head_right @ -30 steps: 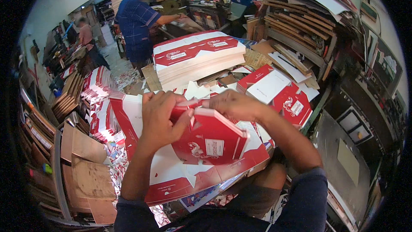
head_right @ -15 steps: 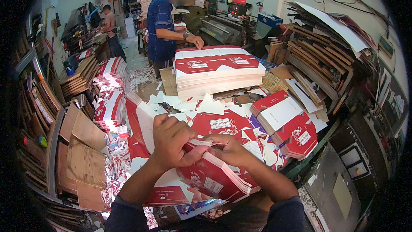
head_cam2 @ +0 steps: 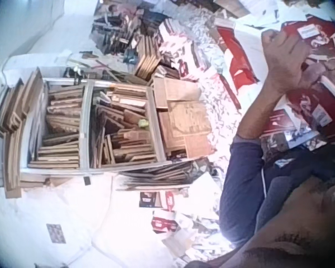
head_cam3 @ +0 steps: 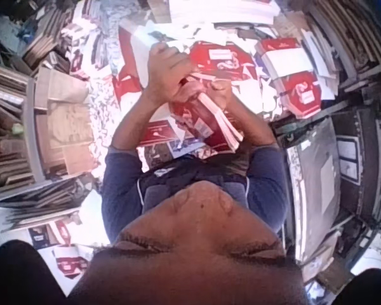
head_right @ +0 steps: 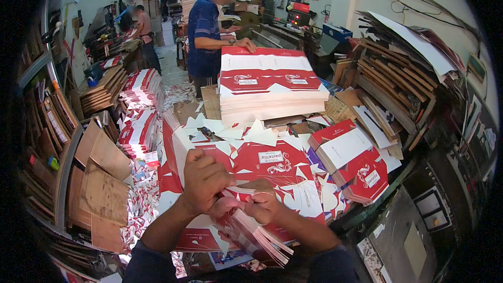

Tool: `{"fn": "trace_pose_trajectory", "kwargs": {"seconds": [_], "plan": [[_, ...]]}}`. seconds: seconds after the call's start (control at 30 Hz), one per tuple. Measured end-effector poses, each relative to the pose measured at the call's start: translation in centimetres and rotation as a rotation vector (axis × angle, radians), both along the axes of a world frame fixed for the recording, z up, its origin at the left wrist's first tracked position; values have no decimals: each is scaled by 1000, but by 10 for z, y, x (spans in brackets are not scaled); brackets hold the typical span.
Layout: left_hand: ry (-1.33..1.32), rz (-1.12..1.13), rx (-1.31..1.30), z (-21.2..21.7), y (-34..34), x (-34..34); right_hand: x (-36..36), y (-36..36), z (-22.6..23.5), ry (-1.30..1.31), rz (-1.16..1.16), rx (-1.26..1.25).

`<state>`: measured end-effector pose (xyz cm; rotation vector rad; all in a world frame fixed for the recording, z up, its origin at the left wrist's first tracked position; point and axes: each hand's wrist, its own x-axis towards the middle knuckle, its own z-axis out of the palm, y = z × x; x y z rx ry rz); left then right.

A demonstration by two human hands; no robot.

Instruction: The person folds and assembles red and white printed cardboard boxes by hand. They repeatedly pick up flat sheets, fold along pre-scored lines, and tuck flaps to form the box structure. A coworker in the background also handles similar materials.

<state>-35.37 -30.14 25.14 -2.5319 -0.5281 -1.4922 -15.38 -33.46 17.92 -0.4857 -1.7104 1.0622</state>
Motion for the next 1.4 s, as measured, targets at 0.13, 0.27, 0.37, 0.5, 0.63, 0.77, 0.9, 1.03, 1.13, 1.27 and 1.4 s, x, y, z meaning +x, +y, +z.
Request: {"fn": "trace_pose_trajectory", "kwargs": {"seconds": [0.13, 0.27, 0.37, 0.5, 0.63, 0.77, 0.9, 1.03, 1.13, 1.27, 1.4], "plan": [[10, -13, -29, 1, -3, -3, -9, 17, 18, 141, 21, 357], [-39, 13, -33, -1, -5, -4, 10, 16, 49, -20, -118, 239], [-71, -4, -75, 4, -2, -1, 14, 13, 96, -133, -45, -103], [-40, -5, -169, 14, 0, 7, 17, 6, 130, -317, -230, -32], [-65, 82, -174, 14, 1, 9, 12, -18, 146, -442, -366, -59], [-176, 174, -126, 9, -4, 8, 6, -76, 134, -695, -554, 51], [-318, 120, -215, 6, -4, 21, 4, -99, 110, -917, -684, -54], [-544, -62, -564, 2, -7, 20, 10, -89, 86, -828, -730, 114], [-830, -306, -738, 4, -11, 22, 11, -89, 85, -841, -717, 134], [-1355, -777, -1078, 29, 13, -10, 15, -87, 81, -858, -743, 170], [-1401, -989, -929, 29, 46, -53, 15, -87, 83, -906, -778, 168]]}}
